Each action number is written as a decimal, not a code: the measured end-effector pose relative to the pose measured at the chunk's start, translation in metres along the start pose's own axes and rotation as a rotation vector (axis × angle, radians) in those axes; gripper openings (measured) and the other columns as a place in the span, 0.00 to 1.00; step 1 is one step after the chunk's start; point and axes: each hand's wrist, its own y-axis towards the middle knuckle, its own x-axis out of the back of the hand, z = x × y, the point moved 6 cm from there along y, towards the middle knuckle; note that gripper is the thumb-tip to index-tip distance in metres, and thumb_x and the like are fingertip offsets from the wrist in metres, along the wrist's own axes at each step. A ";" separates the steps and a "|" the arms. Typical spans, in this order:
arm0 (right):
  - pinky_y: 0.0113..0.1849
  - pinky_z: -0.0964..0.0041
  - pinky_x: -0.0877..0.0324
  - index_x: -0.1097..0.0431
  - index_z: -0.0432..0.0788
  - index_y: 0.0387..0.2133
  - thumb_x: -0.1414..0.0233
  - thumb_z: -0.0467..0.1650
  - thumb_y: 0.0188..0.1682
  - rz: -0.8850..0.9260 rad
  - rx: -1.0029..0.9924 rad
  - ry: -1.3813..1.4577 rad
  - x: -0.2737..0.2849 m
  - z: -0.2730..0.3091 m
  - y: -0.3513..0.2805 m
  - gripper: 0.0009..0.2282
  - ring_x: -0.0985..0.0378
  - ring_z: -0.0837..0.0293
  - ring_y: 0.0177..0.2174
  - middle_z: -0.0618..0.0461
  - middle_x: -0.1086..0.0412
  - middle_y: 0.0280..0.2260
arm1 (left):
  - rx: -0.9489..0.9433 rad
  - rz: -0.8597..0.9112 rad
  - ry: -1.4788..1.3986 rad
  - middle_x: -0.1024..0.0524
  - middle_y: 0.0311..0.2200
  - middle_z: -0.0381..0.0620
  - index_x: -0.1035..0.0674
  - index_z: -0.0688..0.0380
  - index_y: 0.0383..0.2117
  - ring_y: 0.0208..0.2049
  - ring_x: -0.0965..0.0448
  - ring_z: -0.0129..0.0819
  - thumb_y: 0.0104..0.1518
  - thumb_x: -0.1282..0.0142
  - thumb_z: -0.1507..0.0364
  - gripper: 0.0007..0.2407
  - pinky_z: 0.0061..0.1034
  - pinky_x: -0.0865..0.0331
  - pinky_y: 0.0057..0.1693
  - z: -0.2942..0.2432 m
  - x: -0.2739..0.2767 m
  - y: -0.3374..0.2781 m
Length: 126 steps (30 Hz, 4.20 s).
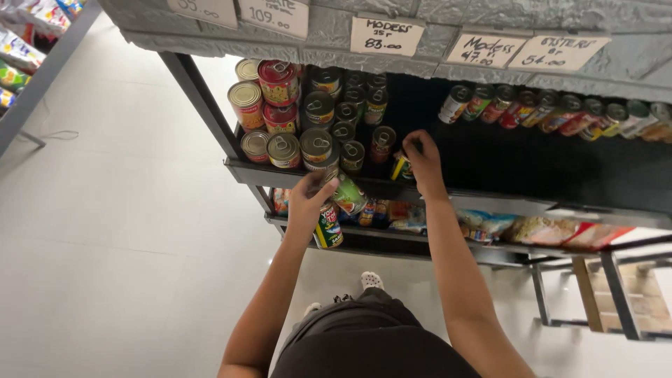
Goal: Stocking canned goods from a cardboard box onto grocery store shelves.
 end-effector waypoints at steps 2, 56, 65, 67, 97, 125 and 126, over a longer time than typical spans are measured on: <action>0.34 0.55 0.37 0.33 0.43 0.37 0.51 0.33 0.60 0.053 0.070 -0.158 -0.007 0.013 -0.006 0.07 0.35 0.57 0.27 0.52 0.37 0.29 | 0.026 0.011 -0.016 0.18 0.37 0.48 0.21 0.68 0.48 0.38 0.19 0.26 0.52 0.33 0.63 0.22 0.21 0.26 0.46 -0.004 0.001 -0.003; 0.28 0.48 0.22 0.33 0.58 0.53 0.48 0.41 0.53 -0.207 -0.002 -0.759 0.046 0.037 -0.007 0.15 0.21 0.34 0.33 0.31 0.50 0.63 | -0.190 0.210 1.306 0.29 0.46 0.63 0.27 0.71 0.49 0.37 0.18 0.55 0.56 0.40 0.61 0.23 0.43 0.20 0.37 -0.022 -0.155 0.100; 0.35 0.44 0.23 0.31 0.55 0.51 0.48 0.41 0.53 -0.203 -0.046 -0.683 0.021 0.030 -0.002 0.14 0.23 0.30 0.37 0.32 0.46 0.59 | -0.153 0.235 1.341 0.37 0.59 0.59 0.27 0.65 0.52 0.41 0.20 0.57 0.52 0.36 0.64 0.24 0.42 0.20 0.40 -0.020 -0.144 0.093; 0.33 0.43 0.23 0.33 0.54 0.52 0.48 0.41 0.52 -0.152 -0.087 -0.735 0.007 0.028 0.006 0.16 0.24 0.29 0.36 0.30 0.50 0.60 | -0.166 0.238 1.364 0.34 0.58 0.57 0.24 0.64 0.50 0.43 0.20 0.56 0.53 0.37 0.64 0.21 0.42 0.20 0.41 -0.016 -0.144 0.096; 0.39 0.62 0.23 0.42 0.45 0.59 0.42 0.36 0.44 0.400 -0.155 0.402 -0.038 0.041 -0.113 0.29 0.21 0.57 0.39 0.46 0.29 0.47 | -0.190 0.071 -0.428 0.30 0.36 0.40 0.25 0.54 0.40 0.43 0.27 0.36 0.70 0.58 0.57 0.15 0.31 0.31 0.53 -0.038 -0.073 0.035; 0.50 0.56 0.28 0.46 0.49 0.67 0.43 0.35 0.49 -0.267 0.072 0.954 0.057 -0.031 -0.064 0.31 0.29 0.54 0.53 0.55 0.34 0.54 | -0.645 0.597 1.175 0.32 0.52 0.57 0.26 0.53 0.51 0.53 0.31 0.59 0.42 0.31 0.67 0.27 0.46 0.30 0.52 -0.032 -0.182 0.109; 0.48 0.53 0.27 0.47 0.49 0.67 0.43 0.36 0.48 -0.295 0.034 0.922 0.057 -0.028 -0.066 0.32 0.29 0.53 0.52 0.54 0.34 0.53 | -0.588 0.885 1.058 0.32 0.52 0.55 0.26 0.50 0.54 0.51 0.31 0.57 0.38 0.29 0.67 0.31 0.45 0.31 0.53 -0.018 -0.189 0.095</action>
